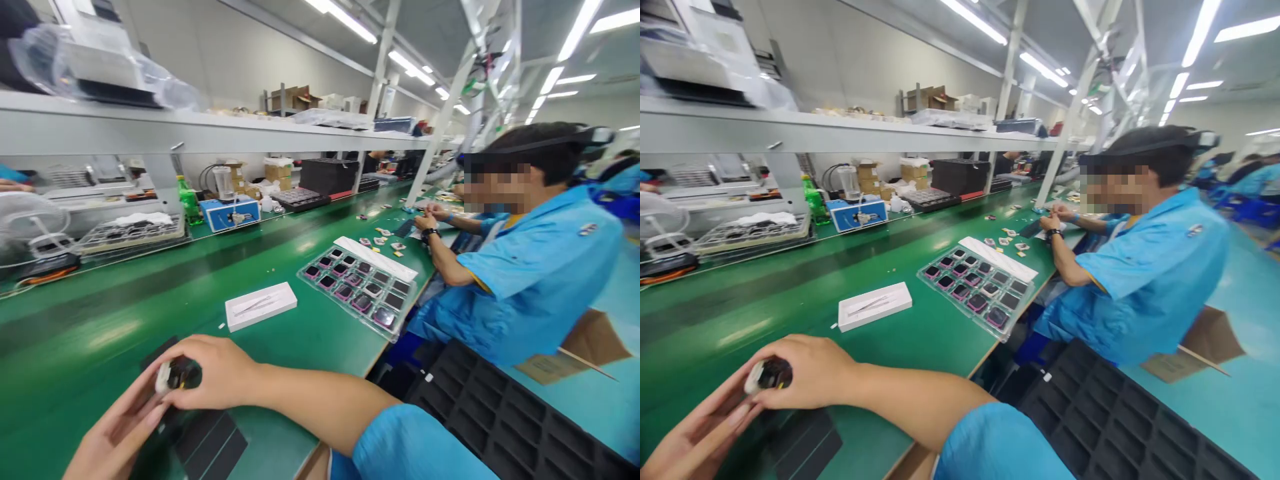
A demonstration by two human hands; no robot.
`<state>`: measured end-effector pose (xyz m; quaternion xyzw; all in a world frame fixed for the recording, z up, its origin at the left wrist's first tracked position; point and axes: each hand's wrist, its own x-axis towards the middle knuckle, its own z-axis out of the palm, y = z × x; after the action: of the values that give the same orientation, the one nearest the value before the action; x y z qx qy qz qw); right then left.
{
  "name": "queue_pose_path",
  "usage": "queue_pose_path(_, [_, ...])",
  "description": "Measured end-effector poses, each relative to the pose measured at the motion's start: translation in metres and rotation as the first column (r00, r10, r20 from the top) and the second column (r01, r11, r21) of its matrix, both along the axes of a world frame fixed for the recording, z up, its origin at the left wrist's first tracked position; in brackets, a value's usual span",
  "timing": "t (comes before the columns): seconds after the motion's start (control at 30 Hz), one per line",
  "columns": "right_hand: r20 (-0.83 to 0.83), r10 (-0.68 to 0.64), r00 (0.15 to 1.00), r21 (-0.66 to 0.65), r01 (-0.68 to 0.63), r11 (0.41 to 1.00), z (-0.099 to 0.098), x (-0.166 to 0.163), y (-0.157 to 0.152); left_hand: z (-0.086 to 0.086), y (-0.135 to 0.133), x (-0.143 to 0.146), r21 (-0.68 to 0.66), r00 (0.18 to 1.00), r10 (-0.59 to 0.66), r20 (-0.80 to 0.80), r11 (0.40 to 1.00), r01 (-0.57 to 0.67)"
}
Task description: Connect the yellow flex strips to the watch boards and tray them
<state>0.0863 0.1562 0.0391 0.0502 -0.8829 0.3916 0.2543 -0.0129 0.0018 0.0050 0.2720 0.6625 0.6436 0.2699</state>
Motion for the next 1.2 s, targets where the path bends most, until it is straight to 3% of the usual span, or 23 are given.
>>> queue_pose_path(0.1, [-0.038,-0.028,0.999,-0.031,0.026,0.999,-0.009,0.004,-0.008,0.007,0.001,0.010,0.041,0.987,-0.004,0.158,0.999,-0.003])
queue_pose_path(0.27, [-0.059,0.071,0.996,-0.085,-0.076,0.993,-0.013,0.008,-0.009,0.015,0.000,0.013,0.126,0.955,-0.013,0.295,0.992,-0.026])
queue_pose_path(0.37, [-0.069,0.056,0.996,-0.082,-0.061,0.995,-0.015,0.008,-0.012,0.014,-0.002,0.014,0.140,0.935,-0.018,0.355,0.990,-0.034])
queue_pose_path(0.57, [-0.093,-0.063,0.994,-0.118,0.052,0.992,-0.021,0.002,-0.013,0.010,0.000,0.016,0.150,0.939,-0.064,0.339,0.989,0.014])
queue_pose_path(0.77, [-0.116,0.068,0.991,-0.144,-0.085,0.986,-0.012,0.004,-0.007,0.010,-0.005,0.015,0.178,0.919,-0.080,0.386,0.984,0.011])
queue_pose_path(1.03, [-0.058,0.051,0.997,-0.257,-0.064,0.964,-0.018,0.004,-0.009,0.011,-0.010,0.015,0.152,0.932,-0.057,0.357,0.988,0.002])
queue_pose_path(1.2, [-0.066,0.040,0.997,-0.339,-0.060,0.939,-0.019,0.003,-0.010,0.016,-0.006,0.021,0.151,0.936,0.009,0.352,0.986,-0.066])
